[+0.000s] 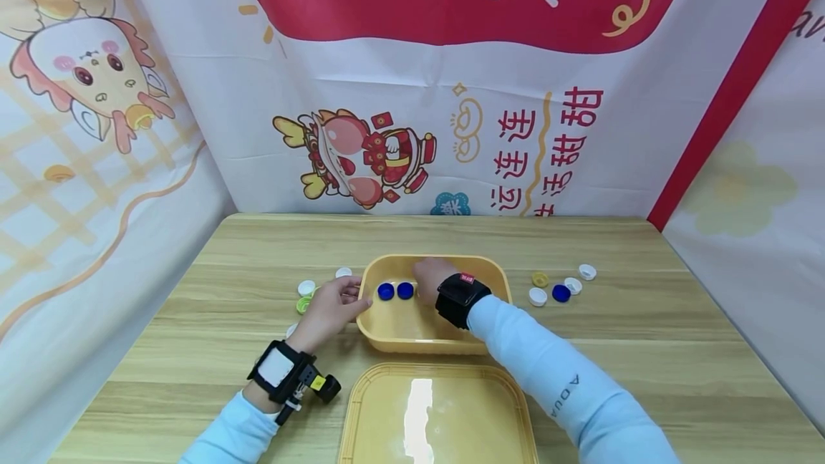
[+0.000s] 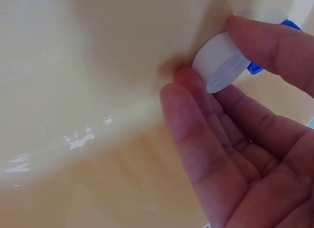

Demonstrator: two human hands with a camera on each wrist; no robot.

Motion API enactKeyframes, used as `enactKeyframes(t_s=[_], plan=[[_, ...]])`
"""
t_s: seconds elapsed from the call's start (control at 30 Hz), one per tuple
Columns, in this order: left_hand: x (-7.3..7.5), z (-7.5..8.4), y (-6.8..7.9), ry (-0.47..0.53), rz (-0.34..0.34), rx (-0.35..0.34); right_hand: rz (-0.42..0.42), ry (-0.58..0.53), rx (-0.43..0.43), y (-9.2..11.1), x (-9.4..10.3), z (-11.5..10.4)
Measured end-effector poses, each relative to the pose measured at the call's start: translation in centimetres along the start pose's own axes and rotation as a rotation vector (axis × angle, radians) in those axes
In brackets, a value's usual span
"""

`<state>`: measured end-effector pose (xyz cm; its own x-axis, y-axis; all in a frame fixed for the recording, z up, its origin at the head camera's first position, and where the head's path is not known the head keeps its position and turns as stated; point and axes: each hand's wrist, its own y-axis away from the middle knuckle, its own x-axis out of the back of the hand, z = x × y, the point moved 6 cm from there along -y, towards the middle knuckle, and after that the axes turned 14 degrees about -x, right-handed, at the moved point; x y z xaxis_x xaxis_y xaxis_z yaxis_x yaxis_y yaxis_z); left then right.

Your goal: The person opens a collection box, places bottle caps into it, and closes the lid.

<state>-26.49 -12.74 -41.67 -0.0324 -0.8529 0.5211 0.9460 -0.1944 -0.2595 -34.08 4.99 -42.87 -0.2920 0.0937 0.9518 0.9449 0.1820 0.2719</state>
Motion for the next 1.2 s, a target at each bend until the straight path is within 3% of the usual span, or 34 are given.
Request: enactKeyframes(t_s=[0.5,0.67,0.8,0.97,1.2], plan=[[0.0,0.1,0.1,0.018,0.012,0.008,0.041,0.035,0.009,0.2,-0.1,-0.4],[-0.1,0.1,0.2,0.016,0.009,0.008,0.024,-0.056,0.002,1.4,0.4,0.1],[-0.1,0.0,0.0,0.004,0.002,0.002,0.019,-0.078,0.026,3.1,2.5,0.3],[0.0,0.0,-0.2,-0.01,0.004,0.007,0.093,-0.02,0.105,5.0,6.1,0.6],[-0.1,-0.2,-0.1,0.009,0.0,0.023,0.113,-0.153,0.05,6.8,9.3,4.1]])
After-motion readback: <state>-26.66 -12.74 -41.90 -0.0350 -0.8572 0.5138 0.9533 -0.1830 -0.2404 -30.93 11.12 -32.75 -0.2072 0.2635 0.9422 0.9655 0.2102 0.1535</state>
